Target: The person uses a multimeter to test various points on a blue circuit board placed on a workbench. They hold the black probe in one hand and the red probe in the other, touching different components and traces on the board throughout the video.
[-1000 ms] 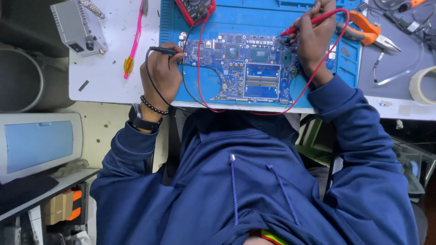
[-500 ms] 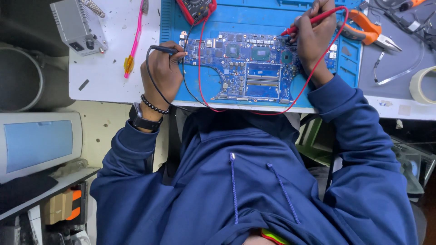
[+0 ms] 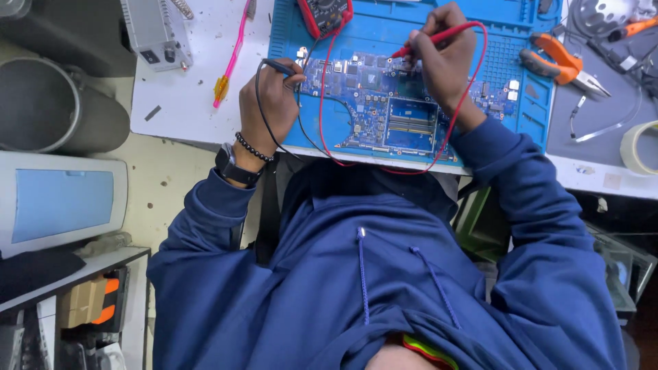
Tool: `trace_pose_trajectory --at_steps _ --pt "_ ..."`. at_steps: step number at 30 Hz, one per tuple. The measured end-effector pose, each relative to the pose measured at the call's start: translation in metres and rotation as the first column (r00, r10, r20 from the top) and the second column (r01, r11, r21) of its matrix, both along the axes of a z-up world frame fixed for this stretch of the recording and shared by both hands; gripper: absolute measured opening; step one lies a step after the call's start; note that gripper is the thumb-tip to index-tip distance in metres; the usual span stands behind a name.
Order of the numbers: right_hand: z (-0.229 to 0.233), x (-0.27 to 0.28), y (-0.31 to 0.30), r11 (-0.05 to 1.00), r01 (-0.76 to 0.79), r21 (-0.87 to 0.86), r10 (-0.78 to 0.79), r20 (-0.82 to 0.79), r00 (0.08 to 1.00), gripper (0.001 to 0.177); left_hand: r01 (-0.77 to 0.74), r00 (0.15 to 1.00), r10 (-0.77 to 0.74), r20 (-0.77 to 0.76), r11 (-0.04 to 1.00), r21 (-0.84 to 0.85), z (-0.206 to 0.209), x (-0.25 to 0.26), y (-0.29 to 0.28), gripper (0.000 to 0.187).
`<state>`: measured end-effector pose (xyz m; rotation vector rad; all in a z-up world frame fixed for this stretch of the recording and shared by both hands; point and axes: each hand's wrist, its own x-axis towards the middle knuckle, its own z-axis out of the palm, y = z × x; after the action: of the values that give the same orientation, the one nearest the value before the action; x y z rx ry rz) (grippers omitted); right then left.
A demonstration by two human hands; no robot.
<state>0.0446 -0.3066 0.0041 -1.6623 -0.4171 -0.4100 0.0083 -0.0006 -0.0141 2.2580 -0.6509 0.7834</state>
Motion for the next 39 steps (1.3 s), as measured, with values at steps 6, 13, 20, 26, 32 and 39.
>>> trace_pose_trajectory --at_steps 6,13,20,26,32,39 --pt "-0.031 0.012 -0.009 0.967 0.103 0.234 -0.064 -0.167 0.984 0.022 0.014 1.0 -0.014 -0.004 1.0 -0.015 0.003 -0.002 -0.001 0.022" --pt "-0.023 0.005 -0.002 0.983 0.168 0.067 -0.165 -0.051 0.985 0.02 0.017 1.0 -0.017 -0.01 1.0 -0.011 -0.003 -0.001 0.002 0.025" --pt "-0.019 0.004 -0.002 0.98 0.198 -0.009 -0.198 0.017 0.98 0.019 0.004 0.999 -0.004 -0.039 1.0 0.016 -0.001 0.0 0.001 0.02" --pt "-0.02 0.002 -0.001 0.976 0.21 -0.054 -0.207 0.052 0.977 0.018 -0.014 0.999 0.015 -0.034 1.0 0.027 -0.007 0.0 0.002 0.016" --pt "-0.019 0.003 0.0 0.966 0.245 -0.083 -0.24 0.062 0.969 0.017 -0.018 0.999 0.019 -0.034 0.999 0.031 -0.008 0.0 0.003 0.014" --pt "-0.022 0.003 -0.003 0.958 0.254 -0.129 -0.242 0.107 0.964 0.017 -0.022 0.999 0.023 -0.031 0.999 0.045 -0.009 0.0 0.003 0.009"
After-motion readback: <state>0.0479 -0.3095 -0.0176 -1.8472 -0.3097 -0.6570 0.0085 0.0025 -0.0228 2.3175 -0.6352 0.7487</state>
